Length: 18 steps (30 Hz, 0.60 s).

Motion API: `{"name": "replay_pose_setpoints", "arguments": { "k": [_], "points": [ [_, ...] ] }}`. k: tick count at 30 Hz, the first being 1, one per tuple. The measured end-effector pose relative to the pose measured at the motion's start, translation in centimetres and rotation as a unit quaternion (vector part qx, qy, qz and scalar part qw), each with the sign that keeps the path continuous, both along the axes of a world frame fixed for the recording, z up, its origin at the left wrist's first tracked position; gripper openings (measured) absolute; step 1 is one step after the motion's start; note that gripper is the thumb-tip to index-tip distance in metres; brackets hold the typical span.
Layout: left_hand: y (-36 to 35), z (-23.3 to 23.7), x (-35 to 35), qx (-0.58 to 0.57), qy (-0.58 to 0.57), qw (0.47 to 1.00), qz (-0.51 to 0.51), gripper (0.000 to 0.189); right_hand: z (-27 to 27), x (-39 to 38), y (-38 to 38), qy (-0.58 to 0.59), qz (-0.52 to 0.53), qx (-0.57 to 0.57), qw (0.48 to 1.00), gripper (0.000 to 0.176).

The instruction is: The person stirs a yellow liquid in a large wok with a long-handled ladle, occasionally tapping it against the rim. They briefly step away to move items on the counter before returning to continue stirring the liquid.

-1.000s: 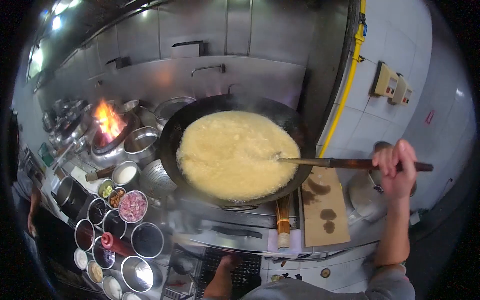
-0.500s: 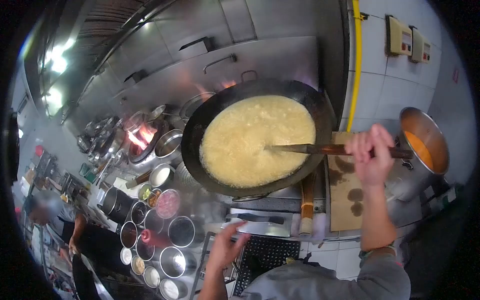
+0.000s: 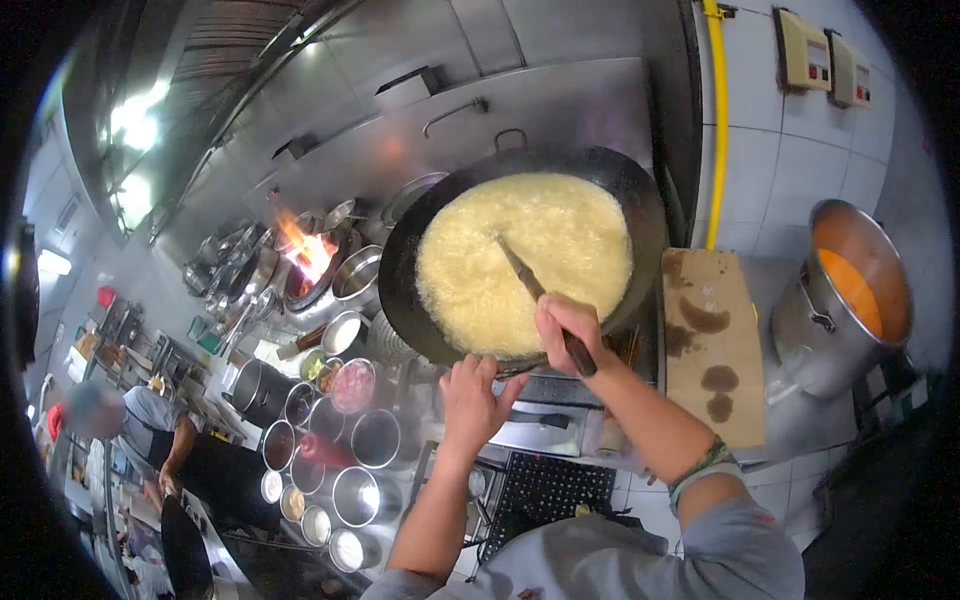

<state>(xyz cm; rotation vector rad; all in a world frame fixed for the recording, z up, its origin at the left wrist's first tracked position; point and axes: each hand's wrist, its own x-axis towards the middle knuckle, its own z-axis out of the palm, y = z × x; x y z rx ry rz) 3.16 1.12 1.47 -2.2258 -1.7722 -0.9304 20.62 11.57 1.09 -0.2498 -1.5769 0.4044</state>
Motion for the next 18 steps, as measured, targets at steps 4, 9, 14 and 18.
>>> {"name": "replay_pose_setpoints", "arguments": {
  "k": [4,9,14,18],
  "points": [
    [-0.4,-0.4,0.1,-0.011,-0.017,1.000,0.003,0.035,0.0,2.8,1.8,-0.043,-0.016,-0.073,0.996,0.025],
    [-0.8,-0.9,0.1,0.004,-0.032,0.999,0.011,0.035,2.6,7.5,2.8,-0.047,-0.096,-0.110,0.988,0.033],
    [-0.9,-1.0,-0.2,0.000,-0.054,0.999,-0.001,0.034,7.4,10.6,0.4,-0.051,-0.132,-0.105,0.984,0.039],
    [-0.8,-1.6,-0.6,0.029,-0.070,0.997,-0.023,0.034,12.3,11.9,-2.6,-0.075,-0.137,-0.130,0.979,0.043]
  ]
}}
